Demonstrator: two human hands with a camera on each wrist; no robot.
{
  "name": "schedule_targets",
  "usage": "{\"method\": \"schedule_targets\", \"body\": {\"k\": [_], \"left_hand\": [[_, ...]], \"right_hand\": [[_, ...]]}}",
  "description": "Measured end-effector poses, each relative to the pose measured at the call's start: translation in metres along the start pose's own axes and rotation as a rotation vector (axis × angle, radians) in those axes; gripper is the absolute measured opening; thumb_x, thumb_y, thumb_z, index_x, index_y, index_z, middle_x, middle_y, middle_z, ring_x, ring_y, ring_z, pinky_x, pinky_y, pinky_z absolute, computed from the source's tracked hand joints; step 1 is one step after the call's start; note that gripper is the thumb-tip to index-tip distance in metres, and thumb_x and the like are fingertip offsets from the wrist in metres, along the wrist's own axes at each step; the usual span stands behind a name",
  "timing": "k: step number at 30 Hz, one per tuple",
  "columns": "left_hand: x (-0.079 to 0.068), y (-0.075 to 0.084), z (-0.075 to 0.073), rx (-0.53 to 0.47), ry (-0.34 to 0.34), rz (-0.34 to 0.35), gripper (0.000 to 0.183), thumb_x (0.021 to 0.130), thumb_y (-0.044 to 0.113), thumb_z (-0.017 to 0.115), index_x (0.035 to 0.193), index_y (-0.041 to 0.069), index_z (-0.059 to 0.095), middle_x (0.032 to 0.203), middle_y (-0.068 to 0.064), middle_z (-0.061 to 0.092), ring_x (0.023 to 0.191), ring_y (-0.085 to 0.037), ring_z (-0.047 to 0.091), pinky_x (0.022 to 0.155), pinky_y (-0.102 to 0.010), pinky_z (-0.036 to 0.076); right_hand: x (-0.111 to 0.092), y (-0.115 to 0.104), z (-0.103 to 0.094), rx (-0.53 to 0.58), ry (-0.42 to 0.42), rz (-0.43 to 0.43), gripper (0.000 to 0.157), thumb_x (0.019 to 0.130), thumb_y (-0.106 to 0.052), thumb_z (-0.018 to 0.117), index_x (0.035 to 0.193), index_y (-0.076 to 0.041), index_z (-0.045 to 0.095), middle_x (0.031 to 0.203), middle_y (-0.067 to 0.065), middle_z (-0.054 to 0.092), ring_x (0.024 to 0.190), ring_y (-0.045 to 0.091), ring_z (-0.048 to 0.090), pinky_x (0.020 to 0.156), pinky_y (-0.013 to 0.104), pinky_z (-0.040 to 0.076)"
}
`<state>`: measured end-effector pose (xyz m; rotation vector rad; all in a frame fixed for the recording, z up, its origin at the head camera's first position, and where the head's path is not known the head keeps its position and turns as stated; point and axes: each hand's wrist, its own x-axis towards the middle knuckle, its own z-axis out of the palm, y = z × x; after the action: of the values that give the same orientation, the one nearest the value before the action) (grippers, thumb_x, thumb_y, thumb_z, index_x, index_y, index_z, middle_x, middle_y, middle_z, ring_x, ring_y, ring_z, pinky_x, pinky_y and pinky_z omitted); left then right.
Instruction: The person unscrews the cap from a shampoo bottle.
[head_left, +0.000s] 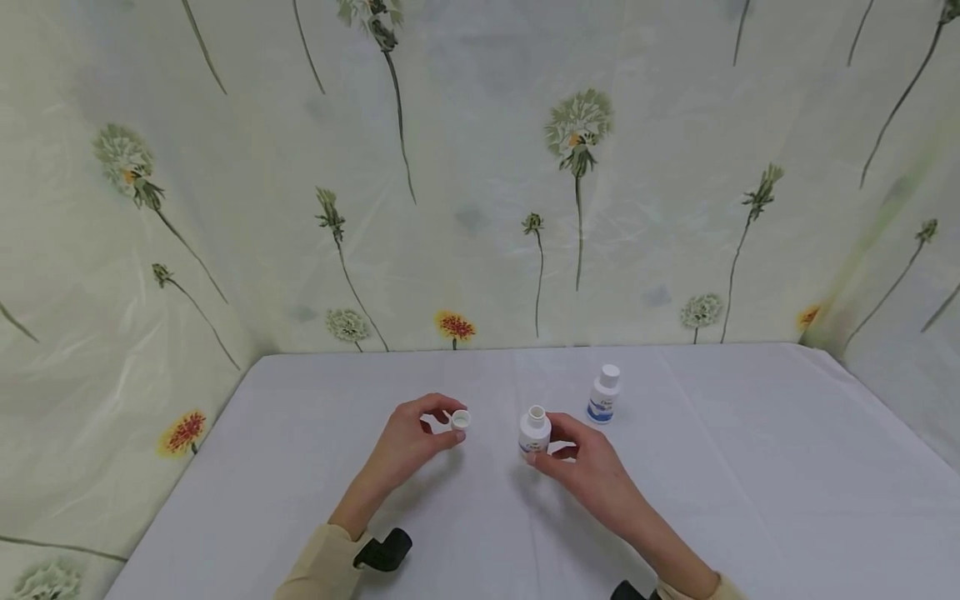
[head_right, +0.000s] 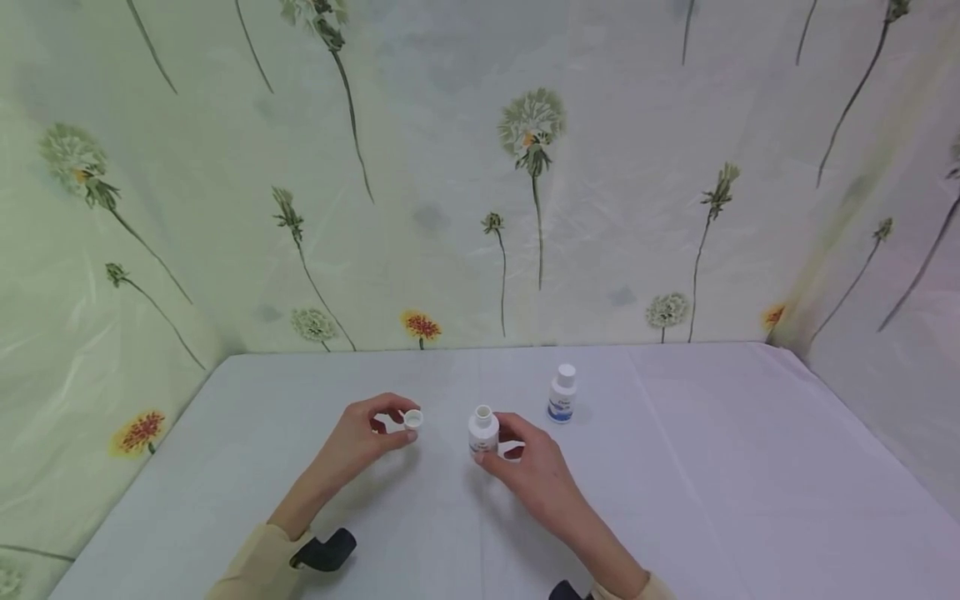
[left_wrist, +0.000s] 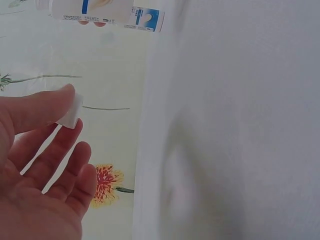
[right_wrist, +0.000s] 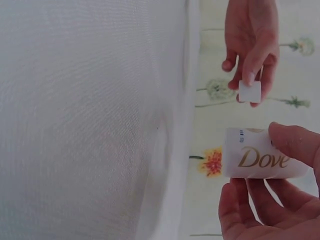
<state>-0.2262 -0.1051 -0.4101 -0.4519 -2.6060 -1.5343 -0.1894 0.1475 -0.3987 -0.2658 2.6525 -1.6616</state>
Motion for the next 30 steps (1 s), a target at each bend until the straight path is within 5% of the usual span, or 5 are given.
{"method": "schedule_targets", "body": {"k": [18, 30], "left_hand": [[0.002, -0.023, -0.021, 0.076, 0.047, -0.075, 0.028, 0.085, 0.011, 0.077, 0.112, 0.016, 0.072, 0.095, 0.006, 0.065, 0.092, -0.018, 0.058, 0.079, -0.036, 0.047], [0.006, -0.034, -0.035, 0.094, 0.101, -0.125, 0.025, 0.082, 0.008, 0.078, 0.107, 0.013, 0.073, 0.092, 0.001, 0.066, 0.086, -0.018, 0.058, 0.066, -0.032, 0.049]], "right_hand": [[0.026, 0.003, 0.024, 0.059, -0.044, -0.016, 0.046, 0.083, -0.011, 0.079, 0.126, -0.013, 0.064, 0.108, 0.001, 0.067, 0.101, 0.017, 0.061, 0.083, 0.030, 0.052], [0.045, -0.003, 0.040, 0.055, -0.043, -0.046, 0.044, 0.084, -0.012, 0.078, 0.126, -0.011, 0.064, 0.109, 0.000, 0.067, 0.103, 0.018, 0.061, 0.085, 0.034, 0.053]]}}
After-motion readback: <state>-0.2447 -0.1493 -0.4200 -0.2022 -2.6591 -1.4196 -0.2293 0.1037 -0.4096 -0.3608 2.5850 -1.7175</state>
